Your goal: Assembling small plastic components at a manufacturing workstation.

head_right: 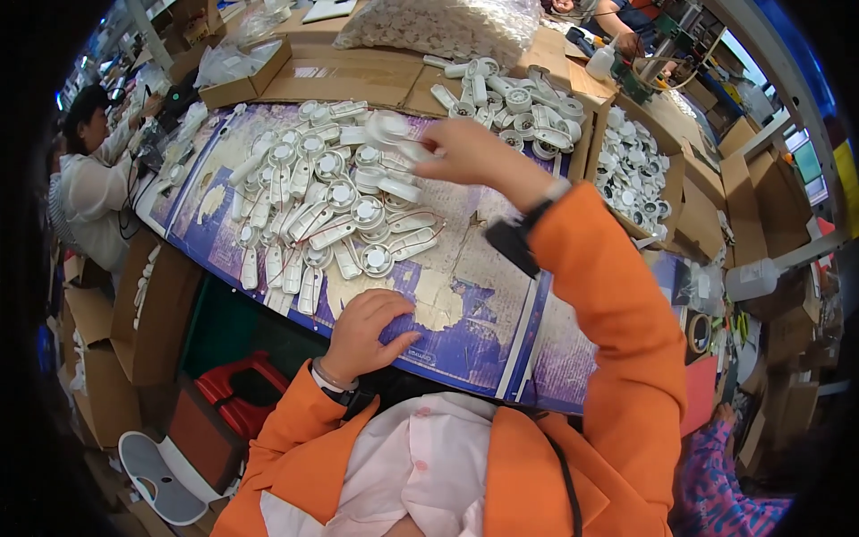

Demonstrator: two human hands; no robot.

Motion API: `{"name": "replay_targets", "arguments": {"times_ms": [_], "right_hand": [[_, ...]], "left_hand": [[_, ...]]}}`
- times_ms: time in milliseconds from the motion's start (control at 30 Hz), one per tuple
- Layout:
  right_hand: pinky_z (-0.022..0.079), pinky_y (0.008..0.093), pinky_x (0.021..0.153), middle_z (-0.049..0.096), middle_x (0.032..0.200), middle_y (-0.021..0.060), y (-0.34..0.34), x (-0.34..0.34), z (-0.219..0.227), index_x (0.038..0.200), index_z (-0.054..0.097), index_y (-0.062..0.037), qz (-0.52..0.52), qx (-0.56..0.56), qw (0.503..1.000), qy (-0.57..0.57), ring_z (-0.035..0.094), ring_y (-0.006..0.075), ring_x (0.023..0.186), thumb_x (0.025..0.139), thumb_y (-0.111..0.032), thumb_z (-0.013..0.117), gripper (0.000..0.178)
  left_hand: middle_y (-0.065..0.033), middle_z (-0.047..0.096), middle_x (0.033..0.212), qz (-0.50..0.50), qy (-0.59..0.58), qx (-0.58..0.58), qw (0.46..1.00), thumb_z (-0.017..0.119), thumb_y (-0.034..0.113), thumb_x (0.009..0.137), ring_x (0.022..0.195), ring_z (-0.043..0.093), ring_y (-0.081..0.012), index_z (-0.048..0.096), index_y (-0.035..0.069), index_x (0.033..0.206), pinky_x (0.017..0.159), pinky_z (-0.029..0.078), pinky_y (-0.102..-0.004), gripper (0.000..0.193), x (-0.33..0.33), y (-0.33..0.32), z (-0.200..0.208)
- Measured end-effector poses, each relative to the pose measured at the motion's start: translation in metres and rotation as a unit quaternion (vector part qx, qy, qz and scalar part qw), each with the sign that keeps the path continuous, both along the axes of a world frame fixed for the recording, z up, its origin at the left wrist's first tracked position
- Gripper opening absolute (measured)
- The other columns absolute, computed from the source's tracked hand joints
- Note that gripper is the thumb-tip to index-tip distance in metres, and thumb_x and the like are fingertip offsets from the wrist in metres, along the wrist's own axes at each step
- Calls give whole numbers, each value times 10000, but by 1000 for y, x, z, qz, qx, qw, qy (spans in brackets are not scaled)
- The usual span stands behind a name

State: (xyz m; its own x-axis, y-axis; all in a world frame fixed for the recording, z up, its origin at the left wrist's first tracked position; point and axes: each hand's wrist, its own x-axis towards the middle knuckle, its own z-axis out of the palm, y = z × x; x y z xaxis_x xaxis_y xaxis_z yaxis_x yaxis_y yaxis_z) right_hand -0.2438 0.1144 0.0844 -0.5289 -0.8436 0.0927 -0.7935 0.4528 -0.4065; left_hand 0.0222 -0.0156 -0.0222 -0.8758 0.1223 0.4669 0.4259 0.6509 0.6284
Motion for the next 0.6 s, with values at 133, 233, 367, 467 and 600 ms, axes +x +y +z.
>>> {"name": "replay_targets", "arguments": {"times_ms": [133, 233, 367, 467, 600], "right_hand": [[531, 428, 711, 689, 827, 198, -97, -28, -23, 931, 723, -10, -33, 58, 996, 56, 671, 361, 777, 743, -371, 718, 407], [534, 462, 752, 688, 857, 223, -127, -34, -43, 946, 724, -8, -48, 39, 995, 73, 675, 384, 830, 763, -373, 685, 410], [529, 465, 810, 688, 956, 229, -134, -20, -45, 981, 715, -1, -66, 12, 997, 44, 667, 381, 910, 812, -347, 655, 389], [524, 457, 838, 692, 1006, 212, -117, -30, -28, 1006, 720, -32, -103, -42, 994, 13, 662, 371, 945, 849, -333, 625, 352], [519, 452, 857, 686, 1059, 184, -57, -100, -21, 1072, 723, -131, -208, -101, 972, 50, 650, 365, 984, 867, -407, 596, 367]], "left_hand": [[-119, 672, 999, 0, 1, 12, 1000, 782, 177, 752, 958, 628, -315, 661, 41, 1002, 849, 499, -385, 309, -3, 3, -2], [-123, 674, 990, 2, 2, 20, 1000, 776, 151, 748, 948, 631, -320, 662, 40, 990, 842, 503, -388, 290, -2, 2, 1], [-125, 678, 974, 8, -2, 37, 999, 775, 128, 738, 931, 637, -326, 664, 38, 969, 831, 509, -391, 271, -1, 1, 1], [-122, 681, 962, 13, -6, 46, 999, 781, 127, 732, 919, 641, -328, 664, 37, 956, 825, 512, -391, 269, -1, 0, 3], [-119, 684, 948, -8, 2, 29, 1000, 786, 129, 724, 908, 646, -324, 665, 37, 951, 822, 514, -387, 274, -6, 4, 6]]}}
